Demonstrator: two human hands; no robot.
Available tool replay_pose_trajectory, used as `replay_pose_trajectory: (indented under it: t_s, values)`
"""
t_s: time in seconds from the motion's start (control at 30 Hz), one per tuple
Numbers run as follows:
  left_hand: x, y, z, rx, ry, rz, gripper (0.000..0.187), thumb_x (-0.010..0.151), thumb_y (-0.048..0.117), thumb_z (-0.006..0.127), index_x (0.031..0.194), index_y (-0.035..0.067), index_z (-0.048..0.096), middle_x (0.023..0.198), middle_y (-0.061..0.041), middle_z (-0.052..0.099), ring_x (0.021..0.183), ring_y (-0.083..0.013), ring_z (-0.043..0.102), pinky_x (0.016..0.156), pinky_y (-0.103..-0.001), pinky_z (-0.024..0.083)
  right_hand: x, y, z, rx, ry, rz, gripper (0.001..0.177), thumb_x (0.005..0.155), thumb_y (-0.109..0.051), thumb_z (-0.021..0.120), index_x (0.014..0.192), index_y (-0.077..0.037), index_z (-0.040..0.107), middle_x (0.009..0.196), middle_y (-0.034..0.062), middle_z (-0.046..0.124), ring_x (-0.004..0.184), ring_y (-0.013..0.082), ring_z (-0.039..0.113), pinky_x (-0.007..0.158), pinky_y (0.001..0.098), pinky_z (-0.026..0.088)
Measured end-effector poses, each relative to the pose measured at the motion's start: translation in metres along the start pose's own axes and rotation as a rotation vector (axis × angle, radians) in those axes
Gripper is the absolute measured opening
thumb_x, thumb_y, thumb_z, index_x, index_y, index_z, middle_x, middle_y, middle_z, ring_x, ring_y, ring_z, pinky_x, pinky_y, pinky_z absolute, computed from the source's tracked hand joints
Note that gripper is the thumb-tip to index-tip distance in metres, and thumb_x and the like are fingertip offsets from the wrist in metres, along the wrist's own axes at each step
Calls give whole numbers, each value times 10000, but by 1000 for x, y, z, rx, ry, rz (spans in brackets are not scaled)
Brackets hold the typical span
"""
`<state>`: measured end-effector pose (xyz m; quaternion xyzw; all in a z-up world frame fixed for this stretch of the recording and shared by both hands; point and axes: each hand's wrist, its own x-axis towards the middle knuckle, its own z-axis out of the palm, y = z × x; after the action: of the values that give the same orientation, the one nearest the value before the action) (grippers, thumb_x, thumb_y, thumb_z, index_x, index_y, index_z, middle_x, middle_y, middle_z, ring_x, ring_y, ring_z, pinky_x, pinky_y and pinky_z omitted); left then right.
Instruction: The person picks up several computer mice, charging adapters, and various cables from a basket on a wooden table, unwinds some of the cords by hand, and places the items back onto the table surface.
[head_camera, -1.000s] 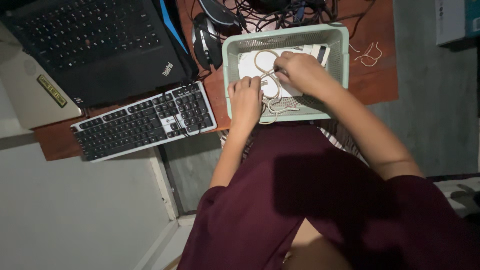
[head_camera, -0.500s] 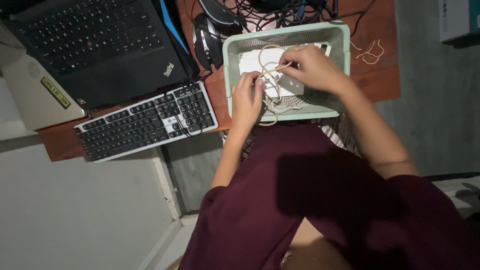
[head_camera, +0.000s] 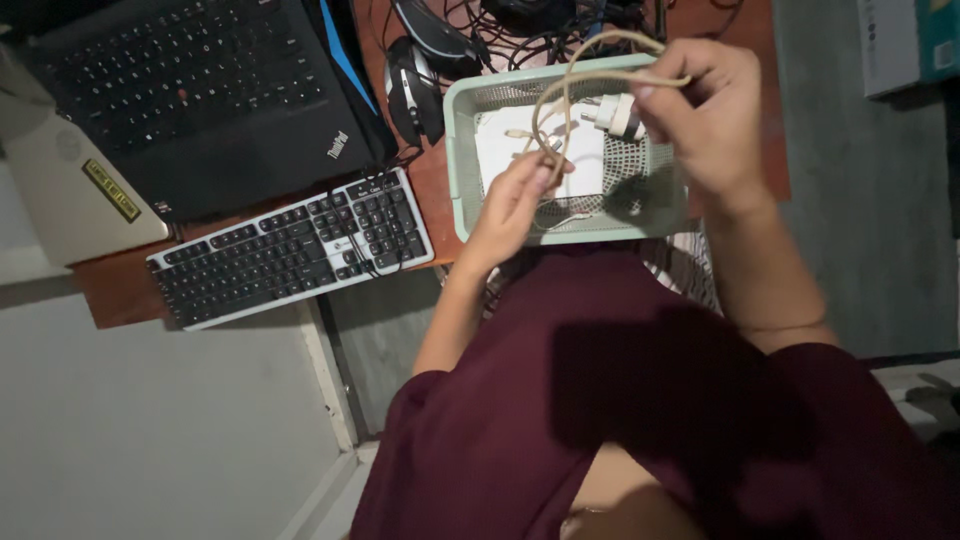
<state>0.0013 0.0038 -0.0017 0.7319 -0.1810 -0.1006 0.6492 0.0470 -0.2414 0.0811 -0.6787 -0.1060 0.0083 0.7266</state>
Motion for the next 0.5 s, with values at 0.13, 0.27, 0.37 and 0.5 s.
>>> replay_pose_trajectory:
  t_s: [0.13,0.27,0.37,0.5]
  values:
    - [0,-7,-6,-358,141,77,358,1158,308,420,1213,5,601,1155,-47,639,1046,-133,589,984,-297,482,1,7,-3,118,-18,-17,235,1145,-87,650,931,-4,603,813,42,646,680,60,582,630,200,457]
    - [17,-8,-11,-663,353,120,363,1189,279,490,1119,-46,636,931,-64,577,834,-135,505,813,-297,433,5,8,3,81,-161,-23,140,1137,-154,645,1092,-27,607,987,91,725,929,144,722,896,278,599]
    - [27,14,-6,-896,295,226,300,1149,292,518,1107,19,634,1262,-140,643,1263,-239,630,1189,-395,509,3,1,23,-221,-344,-261,472,1041,-168,696,1451,23,559,1381,173,619,1299,271,602,1177,408,495]
    - [34,36,6,-812,191,307,348,1175,280,532,1061,-23,659,1460,-105,516,1371,-203,545,1185,-340,476,-1,-2,51,-400,-332,-319,691,900,-239,808,1459,36,509,1450,219,561,1353,349,556,1148,466,438]
